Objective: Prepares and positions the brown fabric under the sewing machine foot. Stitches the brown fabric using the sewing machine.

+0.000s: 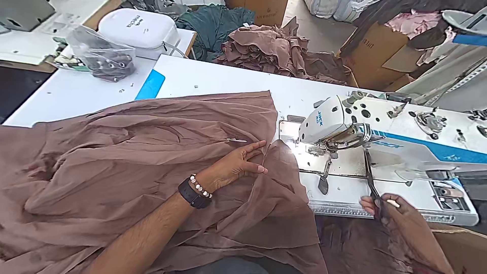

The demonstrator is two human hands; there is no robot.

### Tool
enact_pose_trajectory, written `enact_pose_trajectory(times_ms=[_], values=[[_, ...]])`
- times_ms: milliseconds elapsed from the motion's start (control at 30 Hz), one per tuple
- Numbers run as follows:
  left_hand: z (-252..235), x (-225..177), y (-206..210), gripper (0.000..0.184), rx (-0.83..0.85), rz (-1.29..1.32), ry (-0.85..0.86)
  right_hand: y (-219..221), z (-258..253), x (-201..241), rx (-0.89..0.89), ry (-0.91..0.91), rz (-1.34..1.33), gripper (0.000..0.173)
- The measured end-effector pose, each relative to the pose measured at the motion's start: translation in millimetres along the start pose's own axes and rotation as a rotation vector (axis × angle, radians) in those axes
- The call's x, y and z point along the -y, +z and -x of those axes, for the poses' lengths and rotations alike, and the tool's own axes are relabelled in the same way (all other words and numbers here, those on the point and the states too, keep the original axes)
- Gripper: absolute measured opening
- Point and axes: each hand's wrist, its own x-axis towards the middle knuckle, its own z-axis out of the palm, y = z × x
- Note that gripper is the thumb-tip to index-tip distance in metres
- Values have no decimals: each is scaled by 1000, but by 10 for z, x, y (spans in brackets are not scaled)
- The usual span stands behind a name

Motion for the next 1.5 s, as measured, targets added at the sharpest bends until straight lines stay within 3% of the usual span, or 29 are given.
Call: enact_pose_trajectory(times_ms=[33,67,133,167,233,300,367,567,633,700,800,900,933,967,1000,1067,1100,1167,1267,1333,1433,1500], values=[[15,8,-6,91,16,5,-4,7,160,-83,15,15,-265,9],[26,13,-19,91,36,14,-2,20,347,-168,66,20,-510,11],[24,16,-45,92,71,28,18,113,654,-301,329,-20,-954,29],[43,36,-40,92,86,33,18,247,804,-302,446,-50,-1029,36],[44,20,-51,92,120,26,5,709,1023,-109,555,-91,-952,34],[28,16,-43,92,160,27,-3,1078,1045,114,671,1,-797,22],[14,17,-27,92,178,32,3,1309,901,216,811,108,-770,21],[64,42,-19,95,188,-21,26,1660,646,454,923,148,-670,20],[113,62,19,101,182,-308,50,1567,705,540,971,97,-548,21],[276,216,170,98,164,-784,147,1308,884,603,878,-10,-419,20],[733,575,489,74,304,-1238,206,838,1106,583,502,-100,-237,18],[807,445,583,42,735,-1119,40,545,944,488,138,-71,282,24],[657,260,562,28,749,-1027,54,479,783,453,58,-44,546,29],[447,-5,532,21,675,-991,73,436,605,424,2,-14,801,31],[201,-258,503,17,479,-1019,144,425,464,412,-39,15,996,31],[-451,-672,385,16,-44,-1312,318,545,339,546,-82,31,1266,22],[-794,-798,275,20,-264,-1451,343,682,389,646,-98,-47,1301,22],[-1390,-948,17,33,-521,-1578,292,1167,574,838,-62,-323,1200,31],[-1838,-831,-304,52,-655,-1641,235,2132,952,543,177,-752,964,55],[-1837,-703,-449,54,-657,-1614,356,2432,1010,-11,227,-986,919,52],[-1281,-332,-319,45,-524,-1590,443,2197,1082,-786,152,-1248,695,30],[-758,-3,-95,43,-490,-1546,375,2064,1254,-1140,310,-1199,700,28]])
